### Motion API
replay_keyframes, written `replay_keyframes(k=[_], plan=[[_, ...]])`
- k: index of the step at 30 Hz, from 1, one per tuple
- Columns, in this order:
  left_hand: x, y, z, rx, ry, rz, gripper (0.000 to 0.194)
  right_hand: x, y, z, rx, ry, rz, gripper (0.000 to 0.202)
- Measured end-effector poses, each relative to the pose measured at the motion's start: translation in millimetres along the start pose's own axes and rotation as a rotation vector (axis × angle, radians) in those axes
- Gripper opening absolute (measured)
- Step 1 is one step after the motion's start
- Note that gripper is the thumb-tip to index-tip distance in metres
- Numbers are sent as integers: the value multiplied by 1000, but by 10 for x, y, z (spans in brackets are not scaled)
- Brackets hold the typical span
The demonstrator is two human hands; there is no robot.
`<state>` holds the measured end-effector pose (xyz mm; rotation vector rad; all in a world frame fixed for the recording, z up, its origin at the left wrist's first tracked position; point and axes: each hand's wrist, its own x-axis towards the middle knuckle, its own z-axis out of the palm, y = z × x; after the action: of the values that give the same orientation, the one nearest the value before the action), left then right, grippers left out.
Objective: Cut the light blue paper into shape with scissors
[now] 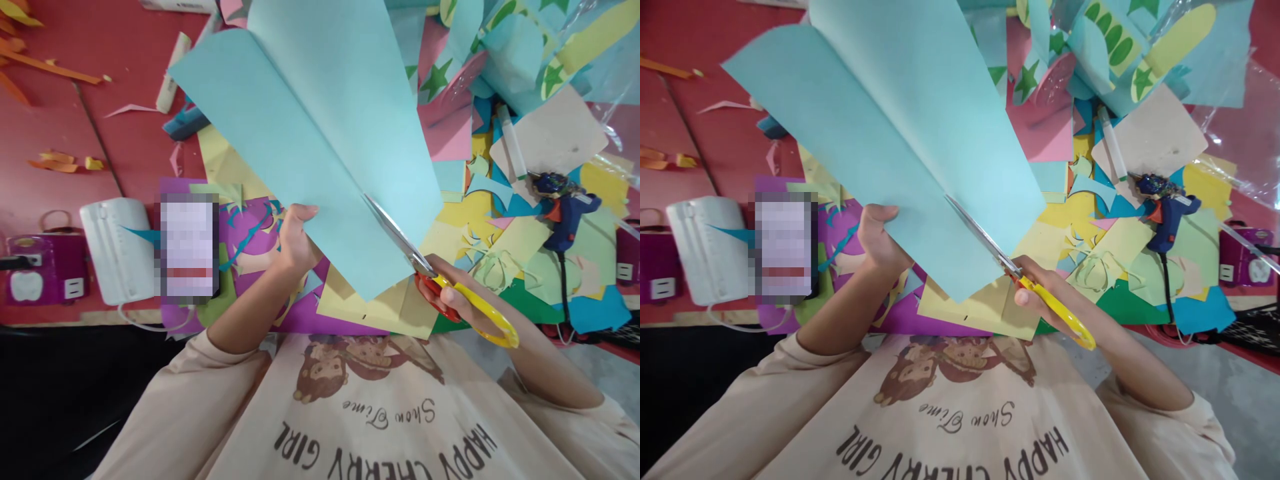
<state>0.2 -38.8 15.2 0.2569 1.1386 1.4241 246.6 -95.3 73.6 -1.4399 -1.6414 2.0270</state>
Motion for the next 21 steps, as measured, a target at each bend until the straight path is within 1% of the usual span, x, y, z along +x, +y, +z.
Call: replay_keyframes(k=[4,7,12,15,21], plan=[[10,-14,-10,1,-1,27,26,9,-33,8,38,8,41,57],[16,-14,-6,14,-13,40,24,33,-26,17,42,22,24,58],[5,10,20,-10,-15,-15,17,69,6,45,6,89,0,60],[-11,24,43,-11,-26,-3,16,70,-9,62,18,98,9,58],[-16,13,70,14,49,13,14,84,-16,80,66,108,16,56]])
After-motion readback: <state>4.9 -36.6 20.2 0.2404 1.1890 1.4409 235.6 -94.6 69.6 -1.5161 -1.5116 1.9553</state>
